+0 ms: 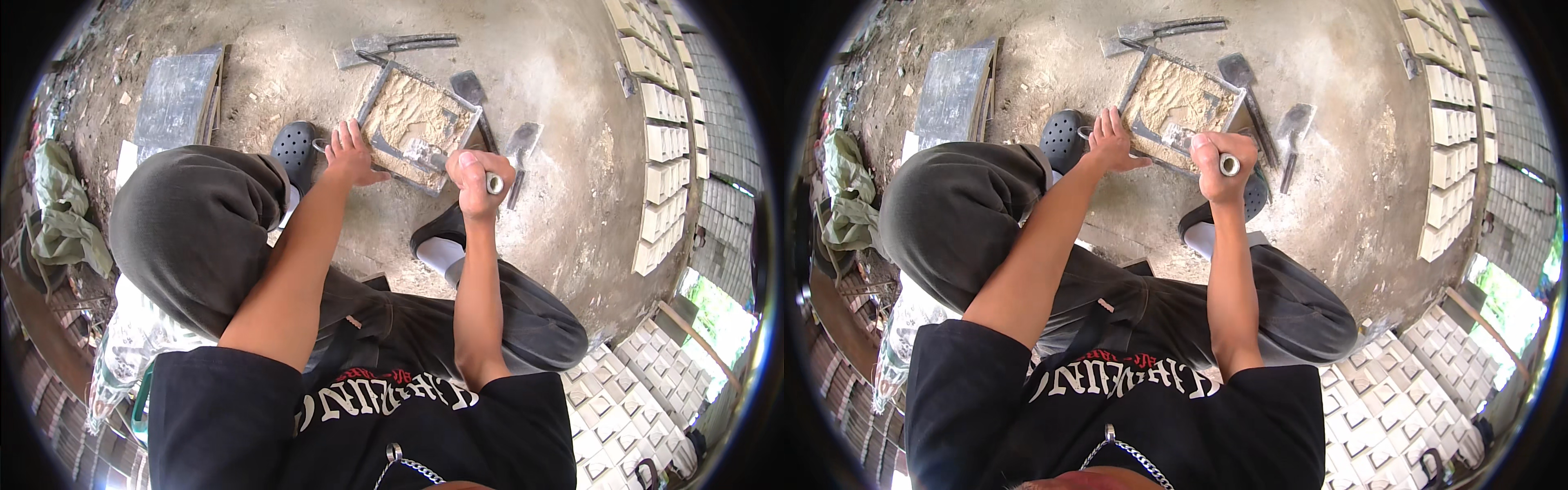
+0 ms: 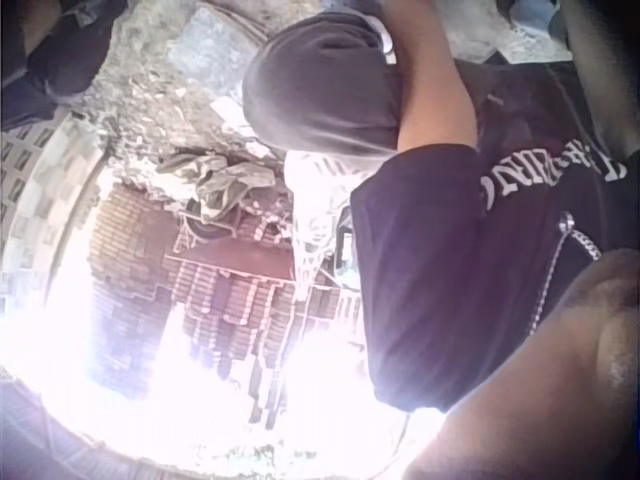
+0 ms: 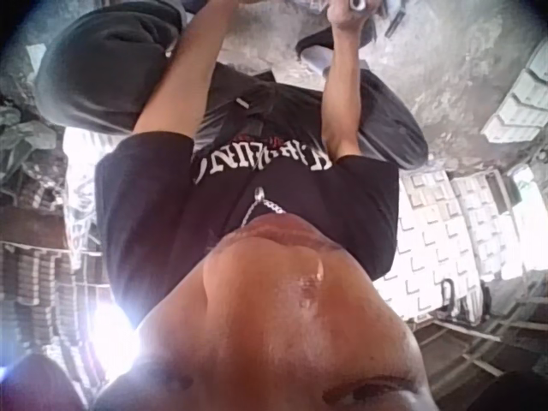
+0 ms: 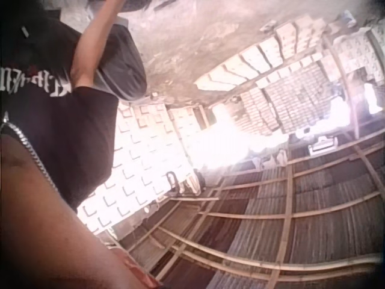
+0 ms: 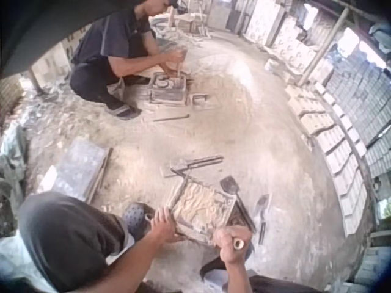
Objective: The person cleans out the edges of a square mold containing a tile-like material using a small hand tool and then levels the material by hand.
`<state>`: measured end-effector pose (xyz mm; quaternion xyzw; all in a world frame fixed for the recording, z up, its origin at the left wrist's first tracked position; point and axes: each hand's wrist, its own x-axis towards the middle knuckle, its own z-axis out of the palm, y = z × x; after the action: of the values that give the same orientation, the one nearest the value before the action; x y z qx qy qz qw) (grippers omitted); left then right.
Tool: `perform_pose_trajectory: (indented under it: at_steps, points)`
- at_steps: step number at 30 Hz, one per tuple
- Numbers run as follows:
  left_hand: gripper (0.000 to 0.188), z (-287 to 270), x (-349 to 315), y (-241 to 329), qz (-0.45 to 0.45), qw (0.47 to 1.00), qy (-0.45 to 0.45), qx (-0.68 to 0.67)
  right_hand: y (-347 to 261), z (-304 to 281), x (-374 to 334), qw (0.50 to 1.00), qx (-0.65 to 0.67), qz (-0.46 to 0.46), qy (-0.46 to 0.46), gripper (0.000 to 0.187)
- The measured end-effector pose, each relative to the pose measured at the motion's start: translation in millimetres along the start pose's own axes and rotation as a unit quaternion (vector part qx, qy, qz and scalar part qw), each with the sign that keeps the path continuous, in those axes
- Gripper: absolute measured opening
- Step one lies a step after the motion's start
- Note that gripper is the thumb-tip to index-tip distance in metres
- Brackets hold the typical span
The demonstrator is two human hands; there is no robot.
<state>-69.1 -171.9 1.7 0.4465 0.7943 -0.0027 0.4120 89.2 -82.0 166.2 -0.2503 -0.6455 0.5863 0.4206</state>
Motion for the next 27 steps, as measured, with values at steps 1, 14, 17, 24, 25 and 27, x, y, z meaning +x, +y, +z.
perform_pose_trajectory:
  at_steps: [1, 14, 17, 24, 25, 27]
  points:
    - [0.142, -1, 0, 1, 0.0, 1.0, -0.003, 0.002, 4, -2, -5, 1.0, 0.014, 0.013, 0.007, 0.023]
    - [0.142, -4, -2, 4, -0.003, 1.0, -0.003, -0.001, 35, -3, 2, 1.0, -0.013, 0.012, 0.024, 0.027]
    - [0.142, -3, -2, 1, -0.003, 1.0, 0.0, -0.009, 17, 6, 15, 1.0, 0.005, -0.003, 0.024, 0.028]
    - [0.143, -6, 0, 4, -0.008, 1.0, -0.006, -0.018, 38, 8, 8, 0.997, -0.077, -0.011, 0.003, 0.029]
    - [0.143, -4, 0, 4, -0.003, 1.0, -0.005, -0.019, 42, 9, 8, 0.998, -0.058, -0.002, 0.006, 0.029]
    - [0.143, -1, -1, 2, 0.003, 1.0, -0.004, -0.02, 42, 7, 10, 0.999, -0.028, 0.018, -0.001, 0.029]
